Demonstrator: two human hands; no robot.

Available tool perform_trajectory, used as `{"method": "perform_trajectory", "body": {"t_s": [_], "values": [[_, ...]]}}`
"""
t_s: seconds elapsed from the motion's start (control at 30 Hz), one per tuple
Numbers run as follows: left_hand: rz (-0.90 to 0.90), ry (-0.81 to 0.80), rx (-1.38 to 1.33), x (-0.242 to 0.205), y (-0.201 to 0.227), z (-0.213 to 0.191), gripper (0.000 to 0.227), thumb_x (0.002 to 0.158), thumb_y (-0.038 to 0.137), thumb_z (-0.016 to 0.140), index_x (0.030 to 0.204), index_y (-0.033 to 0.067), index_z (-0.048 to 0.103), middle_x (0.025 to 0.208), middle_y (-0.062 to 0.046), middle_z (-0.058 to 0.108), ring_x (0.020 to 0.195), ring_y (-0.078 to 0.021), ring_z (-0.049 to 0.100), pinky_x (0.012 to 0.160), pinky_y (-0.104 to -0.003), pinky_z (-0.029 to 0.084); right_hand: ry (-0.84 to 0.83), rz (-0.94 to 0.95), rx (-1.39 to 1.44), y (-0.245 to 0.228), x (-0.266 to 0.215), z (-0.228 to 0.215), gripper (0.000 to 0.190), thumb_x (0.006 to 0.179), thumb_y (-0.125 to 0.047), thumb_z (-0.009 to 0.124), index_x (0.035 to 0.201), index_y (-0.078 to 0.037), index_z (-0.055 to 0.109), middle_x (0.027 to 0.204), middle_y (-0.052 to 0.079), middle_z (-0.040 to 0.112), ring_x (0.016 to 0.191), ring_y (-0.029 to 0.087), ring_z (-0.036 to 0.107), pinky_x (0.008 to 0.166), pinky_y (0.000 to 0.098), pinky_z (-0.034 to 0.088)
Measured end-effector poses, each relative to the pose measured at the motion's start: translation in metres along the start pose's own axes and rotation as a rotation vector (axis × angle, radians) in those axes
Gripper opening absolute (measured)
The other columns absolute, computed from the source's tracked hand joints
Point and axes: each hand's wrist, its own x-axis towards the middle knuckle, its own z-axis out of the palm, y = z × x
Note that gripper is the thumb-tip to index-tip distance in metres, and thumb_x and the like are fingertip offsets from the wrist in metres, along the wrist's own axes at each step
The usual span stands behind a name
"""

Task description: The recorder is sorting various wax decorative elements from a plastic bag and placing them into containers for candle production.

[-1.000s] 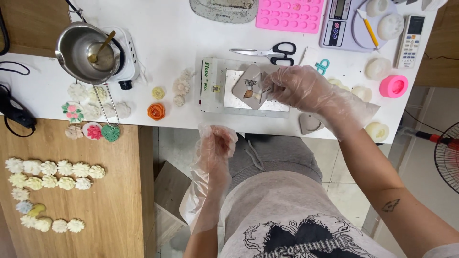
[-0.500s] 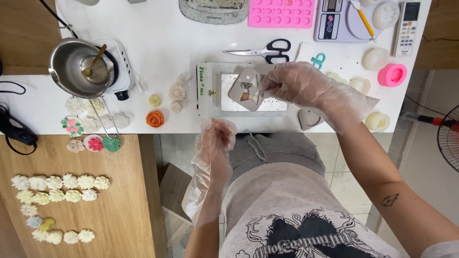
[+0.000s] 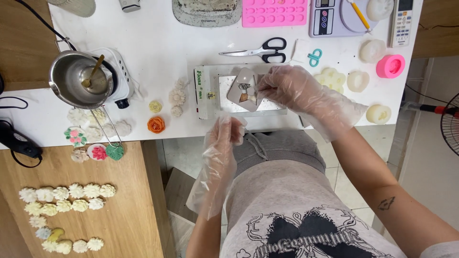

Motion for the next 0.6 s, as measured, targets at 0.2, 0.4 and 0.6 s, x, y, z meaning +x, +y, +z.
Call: {"method": "perform_trajectory", "body": {"t_s": [0.2, 0.4, 0.6], "values": [[-0.1, -0.067, -0.196, 0.015, -0.024, 0.004, 0.038, 0.097, 0.04, 0.064, 0.113, 0.0071, 0.071, 0.09, -0.006, 0.074, 0.075, -0.0164, 0.069, 0.07, -0.032, 0.06, 0.072, -0.402, -0.687, -0.01, -0.027, 0.009, 0.013, 0.089, -0.012, 0.078, 0.098, -0.003, 0.075, 0.103, 0.01, 0.074, 0.079, 0.019, 0.073, 0.068, 0.0288, 0.063], [-0.241, -0.092, -0.389, 0.015, -0.034, 0.008, 0.046, 0.092, 0.034, 0.068, 0.129, 0.0062, 0.063, 0.124, -0.01, 0.069, 0.103, -0.0181, 0.074, 0.09, -0.034, 0.064, 0.178, -0.742, -0.499, -0.007, -0.064, 0.037, 0.02, 0.083, -0.013, 0.082, 0.097, -0.003, 0.071, 0.092, 0.008, 0.072, 0.079, 0.02, 0.073, 0.064, 0.0265, 0.061], [-0.24, 0.012, -0.361, 0.026, -0.051, -0.002, 0.037, 0.094, 0.027, 0.074, 0.116, -0.0009, 0.065, 0.096, -0.011, 0.07, 0.084, -0.02, 0.072, 0.079, -0.034, 0.061, 0.324, -0.336, -0.522, 0.006, -0.046, 0.031, 0.024, 0.087, -0.018, 0.084, 0.106, -0.008, 0.073, 0.086, 0.006, 0.072, 0.068, 0.021, 0.071, 0.058, 0.0331, 0.059]]}}
